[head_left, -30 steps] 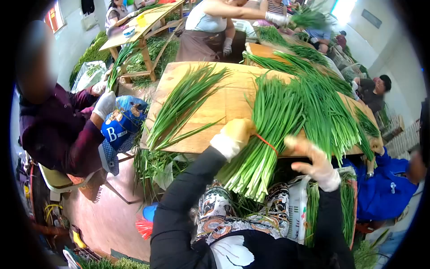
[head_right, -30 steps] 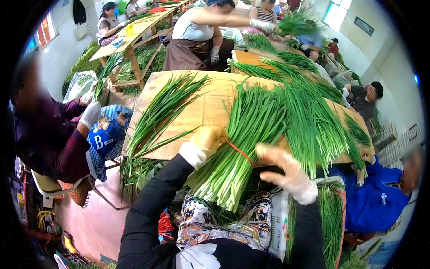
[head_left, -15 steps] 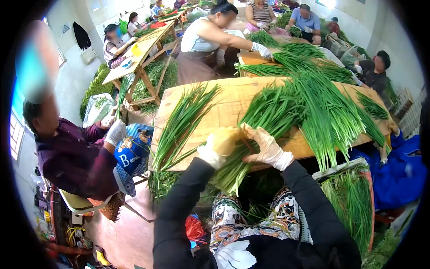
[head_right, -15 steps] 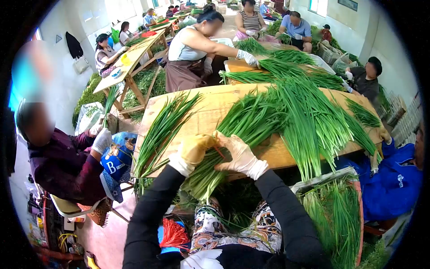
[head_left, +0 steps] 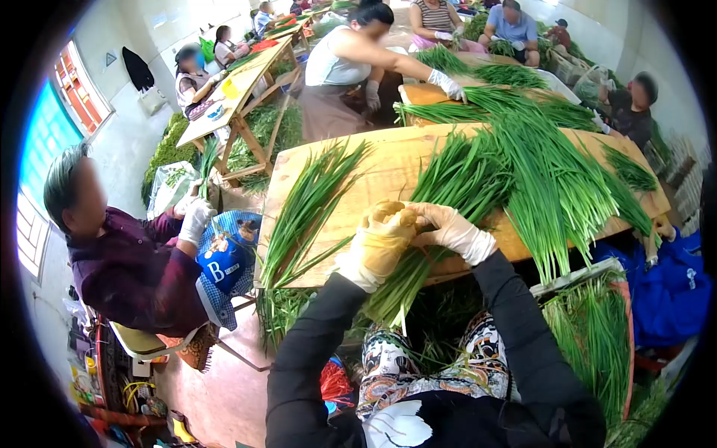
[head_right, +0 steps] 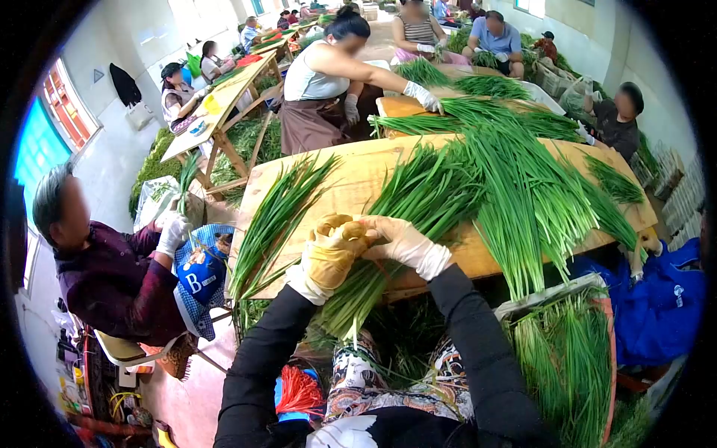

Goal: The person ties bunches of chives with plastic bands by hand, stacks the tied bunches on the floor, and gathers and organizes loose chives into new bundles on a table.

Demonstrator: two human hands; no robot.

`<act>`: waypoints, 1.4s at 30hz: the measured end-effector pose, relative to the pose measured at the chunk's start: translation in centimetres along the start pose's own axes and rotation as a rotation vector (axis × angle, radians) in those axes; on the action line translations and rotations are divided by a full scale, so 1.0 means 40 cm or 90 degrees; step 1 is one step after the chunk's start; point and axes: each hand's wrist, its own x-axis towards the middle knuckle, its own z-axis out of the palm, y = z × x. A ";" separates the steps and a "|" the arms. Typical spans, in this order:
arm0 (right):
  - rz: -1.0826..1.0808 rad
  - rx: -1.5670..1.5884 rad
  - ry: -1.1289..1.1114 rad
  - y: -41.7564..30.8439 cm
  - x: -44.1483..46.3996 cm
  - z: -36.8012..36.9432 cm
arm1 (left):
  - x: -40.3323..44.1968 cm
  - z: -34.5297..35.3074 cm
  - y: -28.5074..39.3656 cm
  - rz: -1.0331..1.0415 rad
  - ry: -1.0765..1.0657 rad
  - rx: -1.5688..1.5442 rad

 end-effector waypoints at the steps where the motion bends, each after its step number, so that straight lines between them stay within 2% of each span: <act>1: 0.071 0.049 -0.059 -0.009 0.006 -0.010 | -0.004 0.005 0.000 -0.046 -0.024 -0.044; 2: -0.014 -0.120 -0.064 -0.018 0.009 -0.013 | -0.008 0.008 0.001 -0.046 -0.028 -0.047; 3: -0.012 -0.118 -0.061 -0.021 0.013 -0.018 | -0.002 -0.001 0.006 -0.058 -0.028 -0.063; 5: 0.070 -0.152 -0.146 -0.022 0.019 -0.023 | 0.001 -0.002 0.008 -0.066 -0.031 -0.078; 7: 0.044 -0.132 -0.135 -0.008 0.017 -0.016 | -0.007 0.006 0.004 -0.038 0.057 0.001; 8: 0.075 -0.034 -0.076 -0.004 0.011 -0.006 | -0.008 0.006 -0.004 -0.039 0.058 0.004; 9: 0.107 0.065 -0.016 -0.004 0.005 0.004 | -0.008 0.002 -0.013 -0.053 0.028 -0.069; 11: 0.145 0.029 0.023 -0.001 0.000 0.016 | -0.012 -0.009 -0.018 -0.068 -0.004 -0.141; 13: 0.046 0.069 0.062 0.019 -0.007 0.027 | 0.004 -0.052 0.004 -0.161 0.096 -0.307; 14: 0.046 0.071 0.063 0.018 -0.010 0.031 | 0.013 -0.093 0.008 -0.152 0.153 -0.263; 15: 0.042 0.126 0.077 0.014 -0.011 0.037 | -0.004 -0.116 0.005 -0.193 0.098 -0.216; 17: 0.032 0.235 0.098 0.006 -0.013 0.053 | -0.052 -0.110 0.028 -0.406 -0.215 -0.255; 18: -0.013 0.285 0.103 0.045 -0.004 0.065 | -0.057 -0.106 0.047 -0.353 -0.343 -0.239; 19: -0.139 -0.072 0.164 0.056 0.004 0.071 | -0.036 -0.122 0.079 -0.391 -0.403 -0.111; 21: -0.102 0.082 0.240 0.038 -0.016 0.115 | 0.000 -0.142 0.118 -0.450 -0.469 -0.036; 22: -0.163 0.148 0.264 0.031 -0.025 0.152 | -0.004 -0.129 0.136 -0.404 -0.445 0.011; 23: -0.239 -0.213 0.335 0.012 -0.037 0.160 | 0.001 -0.122 0.158 -0.412 -0.464 0.089; 25: -0.303 -0.251 0.361 0.039 -0.045 0.176 | -0.043 -0.070 0.190 -0.330 -0.394 0.226; 27: -0.288 -0.287 0.345 0.042 -0.070 0.184 | -0.072 -0.043 0.209 -0.357 -0.356 0.126; 29: -0.295 -0.197 0.280 0.027 -0.100 0.192 | -0.080 -0.033 0.190 -0.381 -0.486 -0.026; 30: -0.298 -0.188 0.244 0.012 -0.113 0.188 | -0.106 -0.011 0.181 -0.378 -0.490 -0.030; 32: -0.297 -0.206 0.211 0.012 -0.151 0.172 | -0.160 0.032 0.159 -0.160 -0.265 0.082; 33: -0.300 -0.201 0.193 0.013 -0.169 0.164 | -0.153 0.018 0.164 -0.160 -0.266 0.083; 34: -0.239 0.010 0.199 0.017 -0.179 0.165 | -0.145 0.005 0.173 -0.279 -0.309 0.010; 35: -0.089 0.461 0.179 0.012 -0.185 0.151 | -0.131 -0.009 0.183 -0.396 -0.351 -0.064; 36: -0.055 0.448 0.252 0.017 -0.171 0.141 | -0.104 -0.031 0.194 -0.467 -0.332 -0.075; 37: -0.022 0.436 0.327 0.025 -0.154 0.136 | -0.096 -0.035 0.194 -0.413 -0.230 -0.054; 39: -0.097 0.480 0.314 0.024 -0.139 0.138 | -0.068 -0.052 0.168 -0.312 -0.102 -0.120; 41: -0.179 0.377 0.328 0.049 -0.125 0.142 | -0.103 0.051 0.091 -0.349 -0.025 -0.408; 42: -0.174 0.401 0.285 0.034 -0.129 0.143 | -0.057 0.024 0.127 -0.441 -0.003 -0.593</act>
